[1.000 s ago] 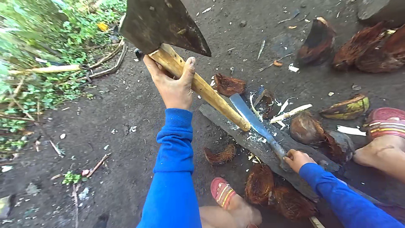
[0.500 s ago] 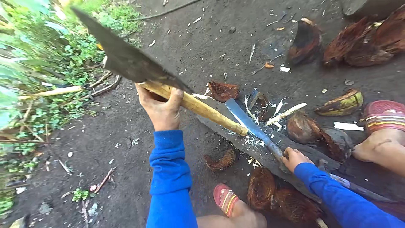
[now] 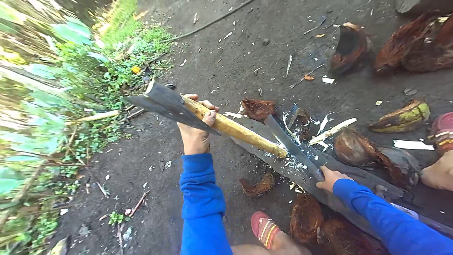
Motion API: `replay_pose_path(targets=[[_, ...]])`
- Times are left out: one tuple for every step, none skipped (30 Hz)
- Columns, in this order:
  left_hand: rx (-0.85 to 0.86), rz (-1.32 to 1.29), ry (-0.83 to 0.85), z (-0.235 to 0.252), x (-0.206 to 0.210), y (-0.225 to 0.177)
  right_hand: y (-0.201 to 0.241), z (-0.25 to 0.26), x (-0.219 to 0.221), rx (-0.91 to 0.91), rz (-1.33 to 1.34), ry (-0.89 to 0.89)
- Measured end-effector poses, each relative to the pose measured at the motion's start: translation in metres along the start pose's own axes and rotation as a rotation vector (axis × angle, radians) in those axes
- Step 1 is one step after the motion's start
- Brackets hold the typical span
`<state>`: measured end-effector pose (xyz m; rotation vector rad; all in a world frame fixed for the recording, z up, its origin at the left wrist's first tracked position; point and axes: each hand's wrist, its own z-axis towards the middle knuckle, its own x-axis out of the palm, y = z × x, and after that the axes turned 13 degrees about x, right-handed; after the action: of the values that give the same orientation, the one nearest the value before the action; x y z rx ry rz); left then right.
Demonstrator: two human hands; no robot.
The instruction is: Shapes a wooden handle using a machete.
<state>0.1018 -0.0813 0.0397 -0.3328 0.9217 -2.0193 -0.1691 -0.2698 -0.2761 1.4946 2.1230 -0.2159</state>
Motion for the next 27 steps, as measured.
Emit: replay_pose_path(targets=[[-0.011,-0.004,-0.011,0.001,0.003,0.000,-0.006,0.001,0.000,-0.025,-0.013,0.020],[-0.027,0.005,-0.012,0.002,0.005,-0.001,-0.013,0.003,0.001,-0.049,-0.006,0.045],[-0.035,0.011,-0.012,0.003,0.007,-0.002,-0.020,0.005,0.002,-0.072,0.019,0.068],[-0.039,0.013,-0.010,0.004,0.009,-0.002,-0.026,0.005,0.004,-0.092,0.060,0.088],[-0.040,0.004,-0.005,0.004,0.010,-0.002,-0.031,0.004,0.005,-0.110,0.110,0.107],[-0.039,-0.005,0.001,0.004,0.011,-0.001,-0.034,0.001,0.006,-0.123,0.187,0.124],[-0.034,-0.014,0.006,0.005,0.012,-0.001,-0.033,-0.006,0.006,-0.133,0.292,0.134],[-0.030,-0.021,0.011,0.006,0.013,0.000,-0.028,-0.016,0.003,-0.136,0.407,0.142],[-0.030,-0.028,0.013,0.007,0.014,0.000,-0.020,-0.029,-0.001,-0.132,0.516,0.140],[-0.033,-0.029,0.011,0.007,0.015,0.000,-0.010,-0.041,-0.008,-0.118,0.582,0.138],[-0.041,-0.032,0.012,0.008,0.016,-0.001,0.000,-0.052,-0.017,-0.114,0.606,0.131],[-0.040,-0.041,0.016,0.008,0.016,0.000,0.007,-0.063,-0.026,-0.122,0.605,0.128],[-0.036,-0.047,0.023,0.008,0.016,0.000,0.011,-0.073,-0.033,-0.142,0.609,0.121],[-0.034,-0.045,0.035,0.009,0.016,0.001,0.013,-0.083,-0.039,-0.176,0.617,0.105],[-0.030,-0.042,0.044,0.011,0.017,0.001,0.013,-0.093,-0.044,-0.225,0.625,0.081],[-0.029,-0.037,0.046,0.013,0.019,0.001,0.014,-0.104,-0.047,-0.281,0.632,0.048],[-0.030,-0.035,0.039,0.014,0.020,0.001,0.017,-0.115,-0.051,-0.337,0.634,0.011],[-0.032,-0.033,0.032,0.014,0.021,0.001,0.020,-0.128,-0.056,-0.396,0.631,-0.041],[-0.028,-0.030,0.024,0.014,0.021,0.002,0.024,-0.140,-0.059,-0.460,0.622,-0.106],[-0.023,-0.019,0.014,0.014,0.021,0.002,0.027,-0.152,-0.063,-0.534,0.613,-0.198],[-0.016,-0.005,0.007,0.014,0.021,0.002,0.030,-0.162,-0.064,-0.617,0.610,-0.318],[-0.004,0.013,-0.003,0.013,0.021,0.003,0.032,-0.168,-0.066,-0.701,0.619,-0.443],[0.009,0.026,-0.020,0.013,0.021,0.003,0.035,-0.172,-0.068,-0.768,0.642,-0.531],[0.018,0.048,-0.040,0.012,0.021,0.003,0.036,-0.175,-0.071,-0.805,0.669,-0.534],[0.024,0.089,-0.067,0.011,0.022,0.003,0.038,-0.179,-0.076,-0.804,0.689,-0.442],[0.038,0.142,-0.109,0.008,0.024,0.003,0.039,-0.181,-0.081,-0.776,0.700,-0.296],[0.055,0.212,-0.168,0.006,0.027,0.001,0.038,-0.179,-0.084,-0.749,0.707,-0.159]])
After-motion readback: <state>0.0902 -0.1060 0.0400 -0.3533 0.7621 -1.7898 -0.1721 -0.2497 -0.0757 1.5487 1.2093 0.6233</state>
